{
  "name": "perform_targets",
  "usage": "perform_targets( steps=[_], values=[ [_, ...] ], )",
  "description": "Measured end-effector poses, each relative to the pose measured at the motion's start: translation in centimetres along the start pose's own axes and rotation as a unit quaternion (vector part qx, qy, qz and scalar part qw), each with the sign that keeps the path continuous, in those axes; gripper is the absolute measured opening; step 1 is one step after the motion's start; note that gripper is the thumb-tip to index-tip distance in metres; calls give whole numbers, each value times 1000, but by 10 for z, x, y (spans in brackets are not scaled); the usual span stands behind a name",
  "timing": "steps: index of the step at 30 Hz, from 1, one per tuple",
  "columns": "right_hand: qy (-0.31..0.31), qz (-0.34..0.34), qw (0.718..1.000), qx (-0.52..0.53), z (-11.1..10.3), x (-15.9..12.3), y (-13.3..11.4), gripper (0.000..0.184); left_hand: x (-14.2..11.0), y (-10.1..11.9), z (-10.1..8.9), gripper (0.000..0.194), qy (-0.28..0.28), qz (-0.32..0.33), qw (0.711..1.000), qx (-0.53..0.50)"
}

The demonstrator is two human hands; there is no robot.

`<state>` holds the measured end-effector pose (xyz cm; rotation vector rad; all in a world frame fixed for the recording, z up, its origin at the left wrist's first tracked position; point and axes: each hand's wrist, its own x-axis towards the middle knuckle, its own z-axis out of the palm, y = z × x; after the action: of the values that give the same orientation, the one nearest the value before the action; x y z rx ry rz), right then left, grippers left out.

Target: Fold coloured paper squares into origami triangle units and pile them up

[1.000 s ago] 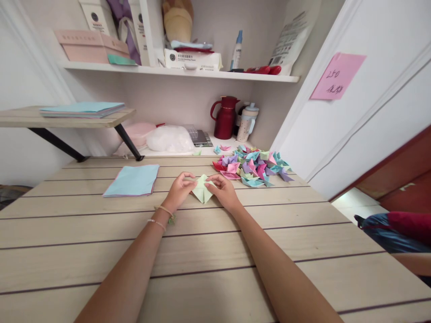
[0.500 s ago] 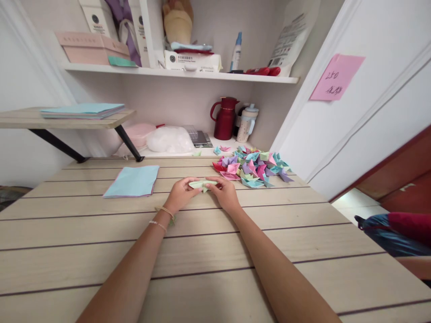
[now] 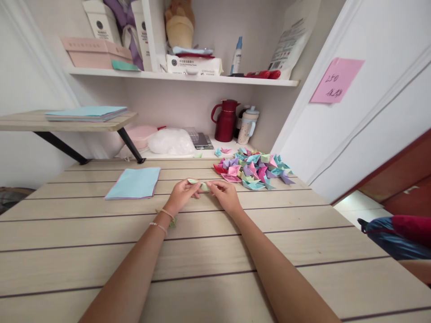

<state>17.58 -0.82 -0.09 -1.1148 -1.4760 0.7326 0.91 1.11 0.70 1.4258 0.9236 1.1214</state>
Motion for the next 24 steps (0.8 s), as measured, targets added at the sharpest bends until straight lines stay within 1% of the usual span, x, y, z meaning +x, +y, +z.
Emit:
perform_targets(
  steps=[4, 8, 11, 15, 19, 21, 24],
  values=[
    [-46, -2, 999, -3, 1, -2, -2, 28, 1, -1, 0, 37, 8, 10, 1000, 1],
    [-58, 9, 998, -29, 1, -4, -3, 30, 1, -1, 1, 38, 14, 15, 1000, 13],
    [-55, 12, 998, -37, 1, -4, -3, 31, 1, -1, 1, 40, 14, 16, 999, 29],
    [-52, 5, 998, -46, 1, -3, -3, 31, 2, -4, -1, 42, 6, 32, 998, 55],
    [-37, -3, 997, -66, 2, -3, -3, 30, 3, -7, -2, 42, 7, 34, 998, 54],
    [-26, -18, 995, -98, 2, -4, -3, 29, 3, -7, -1, 41, 11, 31, 998, 49],
    [-3, -48, 984, -173, 2, -5, -5, 29, 3, -7, -1, 40, 11, 23, 999, 34]
  ],
)
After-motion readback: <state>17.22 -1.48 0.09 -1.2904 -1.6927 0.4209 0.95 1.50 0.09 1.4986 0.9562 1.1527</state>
